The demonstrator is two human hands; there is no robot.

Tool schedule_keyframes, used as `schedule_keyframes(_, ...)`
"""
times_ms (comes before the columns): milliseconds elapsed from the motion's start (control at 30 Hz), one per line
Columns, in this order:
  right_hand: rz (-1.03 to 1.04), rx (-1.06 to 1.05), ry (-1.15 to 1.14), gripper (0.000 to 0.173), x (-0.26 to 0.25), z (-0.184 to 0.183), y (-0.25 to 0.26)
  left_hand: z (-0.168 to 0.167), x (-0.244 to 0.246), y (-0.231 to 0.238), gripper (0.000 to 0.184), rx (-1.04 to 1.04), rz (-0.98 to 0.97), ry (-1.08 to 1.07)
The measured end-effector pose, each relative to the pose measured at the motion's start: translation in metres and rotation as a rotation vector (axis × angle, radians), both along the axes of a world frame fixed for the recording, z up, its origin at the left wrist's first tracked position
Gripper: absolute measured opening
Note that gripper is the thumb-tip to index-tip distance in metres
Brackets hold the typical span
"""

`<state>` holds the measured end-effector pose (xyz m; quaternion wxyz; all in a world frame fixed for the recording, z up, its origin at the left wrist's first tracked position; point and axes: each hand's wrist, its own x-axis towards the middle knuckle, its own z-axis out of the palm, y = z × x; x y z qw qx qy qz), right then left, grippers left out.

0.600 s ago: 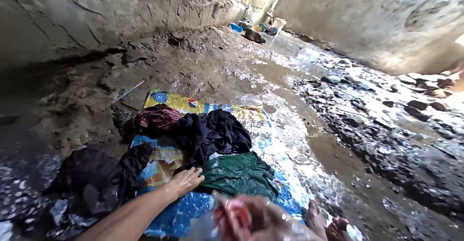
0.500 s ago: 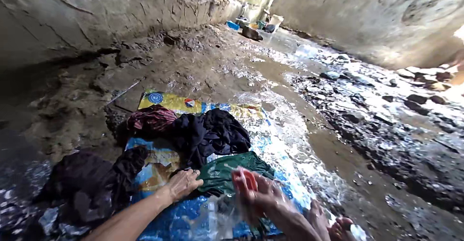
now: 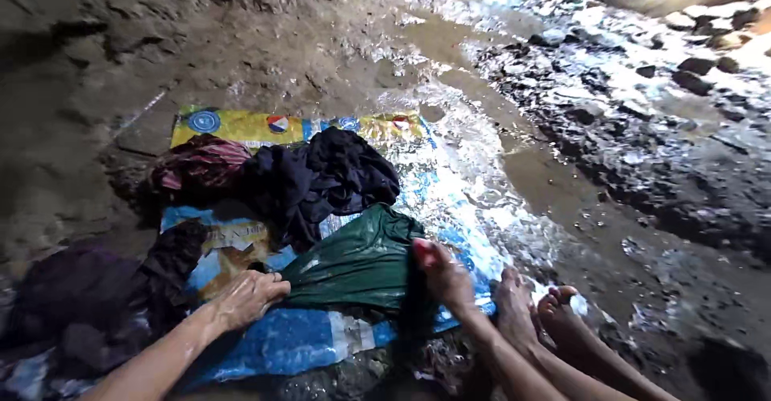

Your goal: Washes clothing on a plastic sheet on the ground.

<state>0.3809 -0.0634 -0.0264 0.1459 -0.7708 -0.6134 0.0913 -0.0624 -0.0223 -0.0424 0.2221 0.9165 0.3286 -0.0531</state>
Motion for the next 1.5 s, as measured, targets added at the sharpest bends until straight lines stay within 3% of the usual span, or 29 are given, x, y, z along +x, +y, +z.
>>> schedule_keyframes(67, -0.193, -0.14, -0.017, 0.047, 0.031, 0.017, 0.003, 0.007, 0.006, 0.005, 0.027, -0.062, 0.001, 0.093)
schedule_keyframes(100, -0.185, -0.087, -0.013, 0.046, 0.013, 0.022, 0.001, 0.007, 0.01, 0.007, 0.028, -0.072, -0.003, 0.116)
schedule_keyframes(167, -0.008, 0.164, 0.133, 0.038, -0.082, 0.013, -0.001, 0.007, 0.014, 0.01, 0.03, -0.067, -0.01, 0.159)
schedule_keyframes(233, 0.16, 0.256, 0.33, 0.03, -0.195, -0.004, -0.01, 0.009, 0.014, 0.006, 0.03, -0.081, 0.001, 0.195)
schedule_keyframes(300, 0.235, 0.243, 0.381, 0.032, -0.229, -0.014, -0.019, 0.014, 0.004, 0.003, 0.03, -0.091, 0.031, 0.2)
schedule_keyframes(333, 0.207, 0.235, 0.337, 0.031, -0.206, -0.02, -0.03, 0.014, -0.002, -0.003, 0.03, -0.099, 0.039, 0.191)
schedule_keyframes(467, -0.042, 0.071, 0.085, 0.04, -0.032, -0.016, -0.049, 0.011, -0.003, -0.008, 0.027, -0.079, 0.051, 0.17)
schedule_keyframes(533, -0.152, 0.003, 0.057, 0.046, -0.018, -0.002, -0.039, 0.009, 0.0, -0.008, 0.028, -0.075, 0.039, 0.175)
schedule_keyframes(567, -0.144, 0.062, 0.085, 0.045, -0.039, 0.002, -0.031, 0.007, 0.003, -0.009, 0.028, -0.073, 0.036, 0.176)
schedule_keyframes(633, 0.031, 0.246, 0.209, 0.035, -0.127, 0.002, -0.01, 0.003, 0.003, -0.013, 0.029, -0.086, 0.047, 0.188)
schedule_keyframes(700, 0.28, 0.182, 0.348, 0.03, -0.229, 0.005, 0.009, 0.002, -0.006, -0.019, 0.032, -0.109, 0.085, 0.226)
schedule_keyframes(733, 0.4, 0.055, 0.359, 0.033, -0.254, 0.008, 0.021, 0.004, -0.014, -0.021, 0.034, -0.112, 0.103, 0.24)
schedule_keyframes(800, 0.485, -0.047, 0.304, 0.037, -0.223, 0.004, 0.041, -0.007, -0.041, -0.03, 0.025, -0.037, 0.075, 0.128)
schedule_keyframes(867, 0.403, 0.064, 0.195, 0.039, -0.13, -0.01, 0.046, -0.024, -0.053, -0.044, 0.017, 0.061, 0.072, -0.011)
schedule_keyframes(933, 0.159, 0.02, 0.074, 0.037, -0.046, -0.008, 0.053, -0.023, -0.052, -0.046, 0.015, 0.08, 0.072, -0.021)
schedule_keyframes(1000, -0.065, -0.111, 0.069, 0.042, -0.015, 0.006, 0.07, -0.019, -0.052, -0.043, 0.016, 0.082, 0.07, 0.031)
schedule_keyframes(1067, -0.055, -0.03, 0.095, 0.042, -0.057, 0.016, 0.062, -0.017, -0.045, -0.043, 0.019, 0.033, 0.072, 0.103)
schedule_keyframes(1133, 0.201, 0.175, 0.224, 0.036, -0.161, 0.009, 0.038, -0.014, -0.043, -0.042, 0.023, -0.012, 0.097, 0.17)
schedule_keyframes(1200, 0.453, 0.112, 0.335, 0.035, -0.243, -0.005, 0.022, -0.012, -0.045, -0.044, 0.026, -0.018, 0.154, 0.179)
schedule_keyframes(1233, 0.542, 0.027, 0.343, 0.036, -0.247, -0.008, 0.021, -0.013, -0.047, -0.045, 0.025, -0.003, 0.173, 0.154)
schedule_keyframes(1267, 0.562, 0.025, 0.314, 0.037, -0.224, -0.011, 0.023, -0.015, -0.049, -0.046, 0.021, 0.02, 0.166, 0.128)
schedule_keyframes(1333, 0.427, 0.1, 0.199, 0.036, -0.127, -0.013, 0.035, -0.017, -0.048, -0.044, 0.019, 0.026, 0.147, 0.094)
schedule_keyframes(1433, -0.019, -0.007, 0.054, 0.039, 0.006, -0.001, 0.048, -0.01, -0.046, -0.033, 0.019, -0.005, 0.126, 0.15)
schedule_keyframes(1500, -0.137, -0.012, 0.072, 0.043, 0.011, 0.012, 0.045, -0.01, -0.039, -0.03, 0.021, -0.027, 0.114, 0.179)
